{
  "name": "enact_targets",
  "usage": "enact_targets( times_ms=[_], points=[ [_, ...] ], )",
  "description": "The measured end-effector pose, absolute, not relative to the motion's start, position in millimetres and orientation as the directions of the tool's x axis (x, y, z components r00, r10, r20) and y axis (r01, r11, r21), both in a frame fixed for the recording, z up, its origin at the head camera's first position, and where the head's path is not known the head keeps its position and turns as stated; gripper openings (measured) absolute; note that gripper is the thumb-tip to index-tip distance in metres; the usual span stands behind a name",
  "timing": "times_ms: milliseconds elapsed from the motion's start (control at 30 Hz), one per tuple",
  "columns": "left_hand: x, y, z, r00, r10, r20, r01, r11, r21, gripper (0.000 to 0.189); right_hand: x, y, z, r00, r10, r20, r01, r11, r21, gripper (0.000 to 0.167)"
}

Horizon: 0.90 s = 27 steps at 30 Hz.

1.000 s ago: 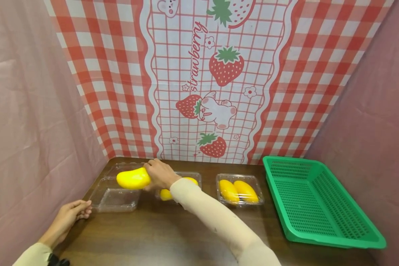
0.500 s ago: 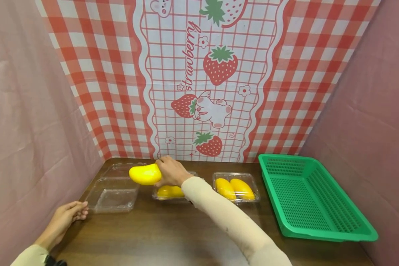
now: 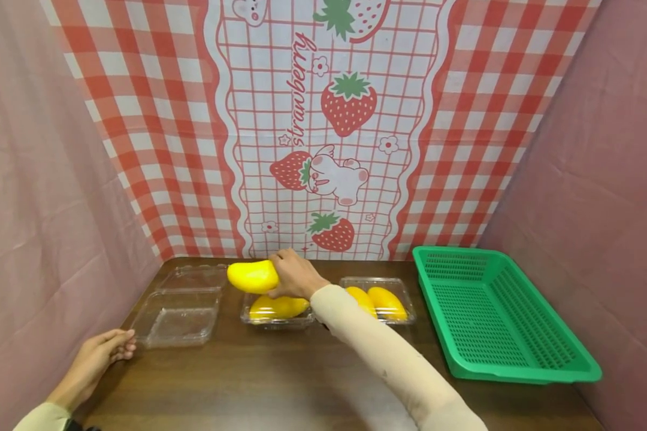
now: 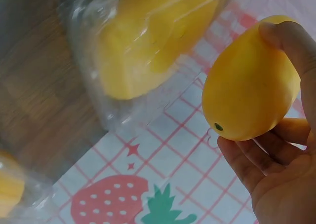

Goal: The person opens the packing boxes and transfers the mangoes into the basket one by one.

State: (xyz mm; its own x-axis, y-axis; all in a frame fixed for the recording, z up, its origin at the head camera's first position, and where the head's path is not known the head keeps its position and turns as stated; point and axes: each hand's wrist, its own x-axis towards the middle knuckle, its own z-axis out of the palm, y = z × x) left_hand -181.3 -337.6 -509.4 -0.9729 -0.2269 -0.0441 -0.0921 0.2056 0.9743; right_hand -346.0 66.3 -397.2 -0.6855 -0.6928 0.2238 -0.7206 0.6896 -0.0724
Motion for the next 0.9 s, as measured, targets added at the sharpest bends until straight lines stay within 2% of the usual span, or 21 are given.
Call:
enact_targets(
  times_ms=[333, 667, 900],
  points=[
    [-179, -338, -506, -0.975, -0.215, -0.053, -0.096, 0.194, 0.976, 0.036, -350, 94, -397, -0.710, -0.667, 0.225, -0.697, 0.711, -0.094, 0.081],
    [-179, -338, -506, -0.974, -0.221, -0.052, -0.084, 0.140, 0.987, 0.031, -353, 124, -396, -0.732, -0.633, 0.251, -0.670, 0.736, -0.096, 0.080],
    [-179, -338, -507, -0.974, -0.216, -0.069, -0.105, 0.161, 0.981, 0.031, -354, 148, -393, -0.749, -0.600, 0.282, -0.647, 0.754, -0.114, 0.080]
  ],
)
